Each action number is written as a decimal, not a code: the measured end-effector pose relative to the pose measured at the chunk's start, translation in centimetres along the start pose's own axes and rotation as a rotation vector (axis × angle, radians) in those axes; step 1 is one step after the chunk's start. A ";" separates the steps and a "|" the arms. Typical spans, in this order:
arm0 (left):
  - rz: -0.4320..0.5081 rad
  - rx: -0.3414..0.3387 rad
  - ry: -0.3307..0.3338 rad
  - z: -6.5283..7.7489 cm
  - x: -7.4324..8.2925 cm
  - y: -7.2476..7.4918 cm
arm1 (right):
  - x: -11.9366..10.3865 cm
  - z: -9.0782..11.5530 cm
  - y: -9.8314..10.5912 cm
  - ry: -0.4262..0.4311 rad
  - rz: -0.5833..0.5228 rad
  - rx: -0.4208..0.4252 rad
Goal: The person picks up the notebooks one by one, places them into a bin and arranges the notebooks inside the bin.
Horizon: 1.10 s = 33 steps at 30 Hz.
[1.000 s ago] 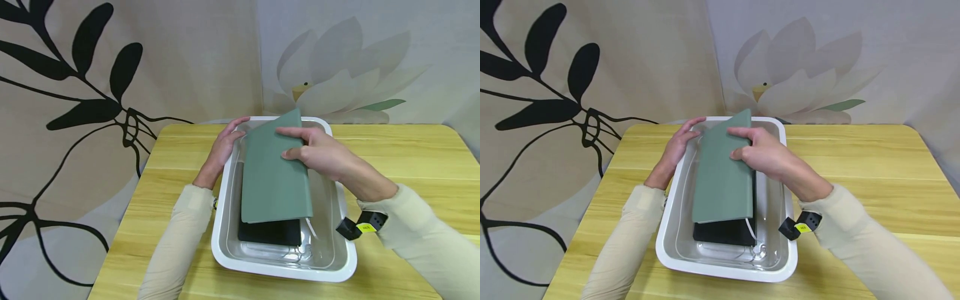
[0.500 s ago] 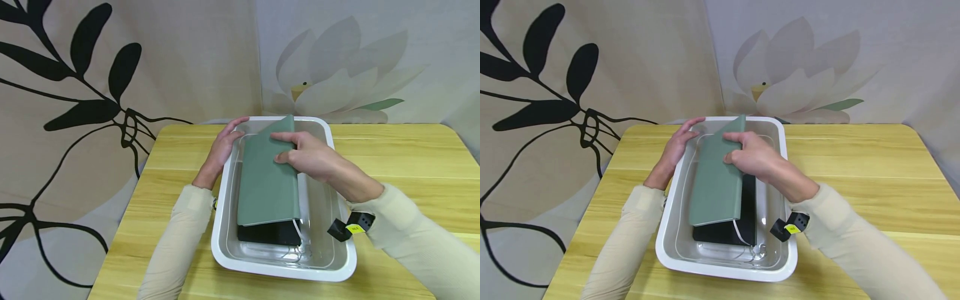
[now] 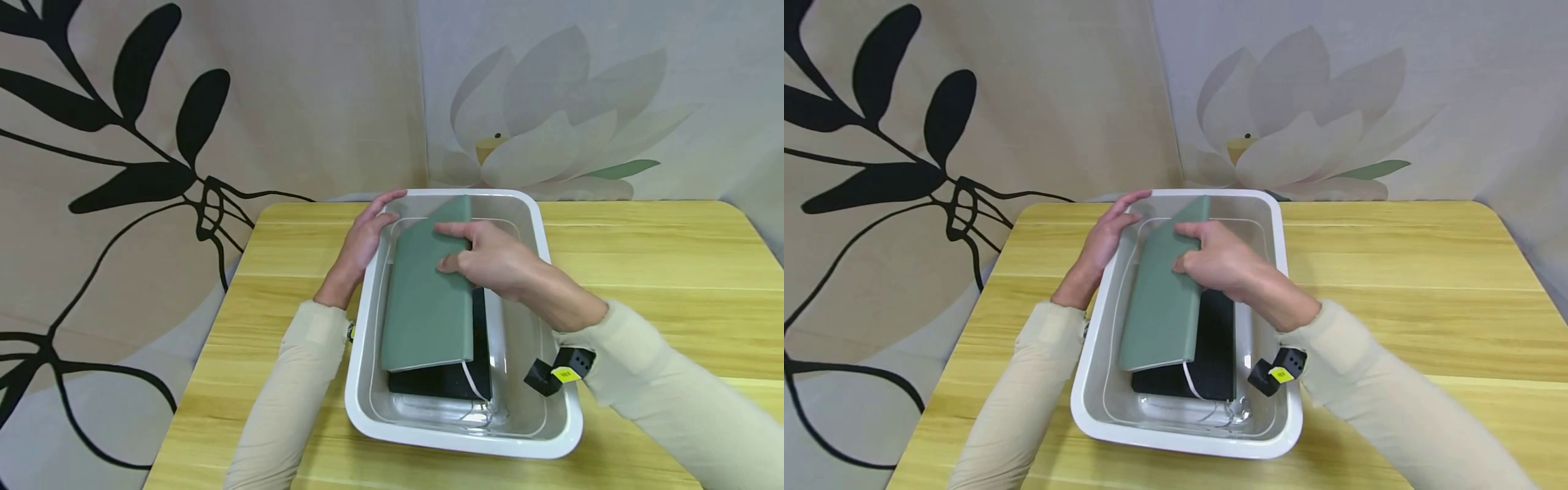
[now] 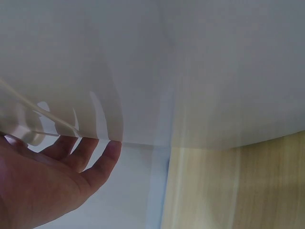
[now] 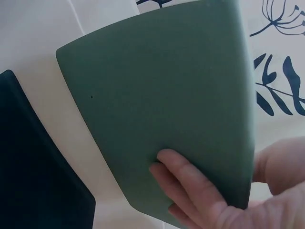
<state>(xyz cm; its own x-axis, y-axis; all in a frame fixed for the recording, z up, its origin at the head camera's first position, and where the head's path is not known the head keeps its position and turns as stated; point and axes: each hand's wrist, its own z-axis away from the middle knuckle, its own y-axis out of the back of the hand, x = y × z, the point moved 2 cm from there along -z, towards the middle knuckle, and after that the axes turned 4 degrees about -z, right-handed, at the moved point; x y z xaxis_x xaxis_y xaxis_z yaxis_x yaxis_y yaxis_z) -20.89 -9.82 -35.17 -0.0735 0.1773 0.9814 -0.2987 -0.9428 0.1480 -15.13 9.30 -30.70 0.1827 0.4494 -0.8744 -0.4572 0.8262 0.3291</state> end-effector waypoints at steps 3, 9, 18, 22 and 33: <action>0.007 -0.009 0.002 0.3 0.4 -0.1 | 0.1 -0.1 -0.4 -0.004 -0.015 -0.017; 0.010 0.003 0.002 -0.6 -0.8 0.3 | 0.3 -0.5 -1.2 -0.019 -0.070 -0.051; 0.025 0.013 -0.024 -1.6 -2.1 0.4 | 0.9 -0.8 -1.8 -0.038 -0.067 -0.052; 0.029 0.010 -0.022 -1.5 -2.0 0.3 | 1.1 -0.9 -2.0 -0.032 -0.063 -0.050; 0.049 -0.005 0.010 -0.9 -1.1 0.2 | 1.6 -1.2 -2.8 -0.011 -0.025 -0.054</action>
<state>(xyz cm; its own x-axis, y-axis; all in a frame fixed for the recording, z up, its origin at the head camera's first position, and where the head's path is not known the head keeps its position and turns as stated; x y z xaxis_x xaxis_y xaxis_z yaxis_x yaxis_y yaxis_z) -21.73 -9.98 -36.36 -0.0980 0.1340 0.9861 -0.2990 -0.9491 0.0993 -14.55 7.29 -33.46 0.2036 0.4329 -0.8782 -0.4990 0.8176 0.2873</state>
